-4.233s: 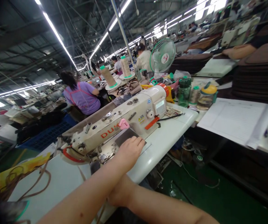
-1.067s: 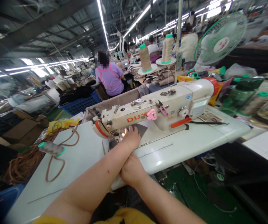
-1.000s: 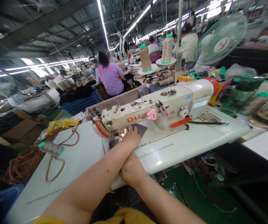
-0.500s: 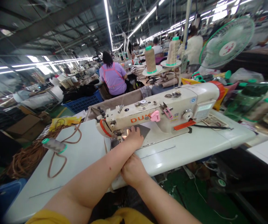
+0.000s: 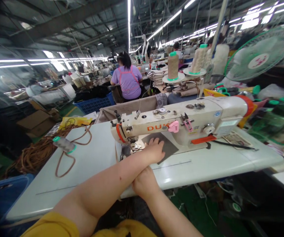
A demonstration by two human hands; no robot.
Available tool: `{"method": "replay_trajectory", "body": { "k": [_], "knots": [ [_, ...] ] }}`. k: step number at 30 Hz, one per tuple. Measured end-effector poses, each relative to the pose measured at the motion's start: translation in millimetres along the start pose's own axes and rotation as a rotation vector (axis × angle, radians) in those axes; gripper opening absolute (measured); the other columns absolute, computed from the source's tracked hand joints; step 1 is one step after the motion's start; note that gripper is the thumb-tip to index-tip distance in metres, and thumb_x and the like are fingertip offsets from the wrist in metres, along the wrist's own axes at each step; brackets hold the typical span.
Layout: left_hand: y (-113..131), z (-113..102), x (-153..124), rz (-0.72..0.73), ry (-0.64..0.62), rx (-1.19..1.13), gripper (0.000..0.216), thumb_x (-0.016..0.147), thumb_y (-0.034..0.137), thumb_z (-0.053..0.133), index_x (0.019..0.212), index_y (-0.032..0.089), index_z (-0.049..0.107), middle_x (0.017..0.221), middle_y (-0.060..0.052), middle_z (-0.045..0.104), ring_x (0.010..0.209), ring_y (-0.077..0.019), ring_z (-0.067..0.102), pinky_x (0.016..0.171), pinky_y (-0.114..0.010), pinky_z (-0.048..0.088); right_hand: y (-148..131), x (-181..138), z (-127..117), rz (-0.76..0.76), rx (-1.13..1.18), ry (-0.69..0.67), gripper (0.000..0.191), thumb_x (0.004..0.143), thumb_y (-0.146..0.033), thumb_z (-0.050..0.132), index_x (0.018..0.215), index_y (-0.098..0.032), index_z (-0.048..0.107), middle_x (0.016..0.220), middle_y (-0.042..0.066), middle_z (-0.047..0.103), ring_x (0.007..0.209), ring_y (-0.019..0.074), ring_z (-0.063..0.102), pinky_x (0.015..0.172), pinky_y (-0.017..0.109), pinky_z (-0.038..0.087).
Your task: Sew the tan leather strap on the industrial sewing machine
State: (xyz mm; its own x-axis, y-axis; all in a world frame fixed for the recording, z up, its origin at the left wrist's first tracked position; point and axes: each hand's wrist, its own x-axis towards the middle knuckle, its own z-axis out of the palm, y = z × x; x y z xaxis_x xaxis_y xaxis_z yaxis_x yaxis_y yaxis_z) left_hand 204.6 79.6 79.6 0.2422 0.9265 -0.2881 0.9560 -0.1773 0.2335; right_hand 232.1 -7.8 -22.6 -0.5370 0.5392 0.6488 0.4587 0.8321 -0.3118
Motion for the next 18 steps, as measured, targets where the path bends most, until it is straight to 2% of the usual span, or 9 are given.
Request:
{"method": "replay_trajectory", "body": {
  "k": [4,10,14,18],
  "knots": [
    [6.8,-0.4,-6.0,0.136,-0.053,-0.007,0.056,0.098,0.041,0.052,0.151,0.025,0.047,0.17,-0.012,0.036,0.157,-0.0379,0.028,0.122,-0.07,0.035,4.0,-5.6,6.5,-0.035,-0.092,-0.003,0.056,0.092,-0.013,0.051,0.148,-0.014,0.059,0.137,0.015,0.071,0.131,0.0318,0.065,0.118,0.05,0.05],
    [15.2,-4.8,-21.0,0.225,-0.119,0.005,0.057,0.098,0.042,0.058,0.151,0.022,0.049,0.171,-0.014,0.034,0.159,-0.0367,0.027,0.123,-0.068,0.036,8.4,-14.3,13.8,-0.034,-0.153,-0.038,0.064,0.093,-0.008,0.055,0.156,-0.02,0.052,0.142,0.011,0.069,0.136,0.0318,0.062,0.123,0.046,0.046],
    [21.4,-5.6,-28.3,0.242,-0.156,0.0,0.058,0.099,0.047,0.058,0.15,0.019,0.051,0.171,-0.017,0.034,0.159,-0.0388,0.028,0.12,-0.071,0.037,12.5,-20.1,14.9,-0.04,-0.139,-0.022,0.061,0.098,-0.014,0.056,0.158,-0.025,0.05,0.142,0.01,0.069,0.129,0.033,0.066,0.117,0.046,0.055],
    [20.1,0.0,-32.3,0.267,-0.118,-0.011,0.057,0.101,0.05,0.056,0.15,0.021,0.052,0.17,-0.017,0.035,0.158,-0.0406,0.03,0.12,-0.071,0.036,15.5,-26.0,19.2,0.027,-0.074,-0.026,0.061,0.099,-0.021,0.058,0.158,-0.03,0.048,0.144,0.006,0.068,0.126,0.0325,0.068,0.114,0.048,0.058]
  ]
}}
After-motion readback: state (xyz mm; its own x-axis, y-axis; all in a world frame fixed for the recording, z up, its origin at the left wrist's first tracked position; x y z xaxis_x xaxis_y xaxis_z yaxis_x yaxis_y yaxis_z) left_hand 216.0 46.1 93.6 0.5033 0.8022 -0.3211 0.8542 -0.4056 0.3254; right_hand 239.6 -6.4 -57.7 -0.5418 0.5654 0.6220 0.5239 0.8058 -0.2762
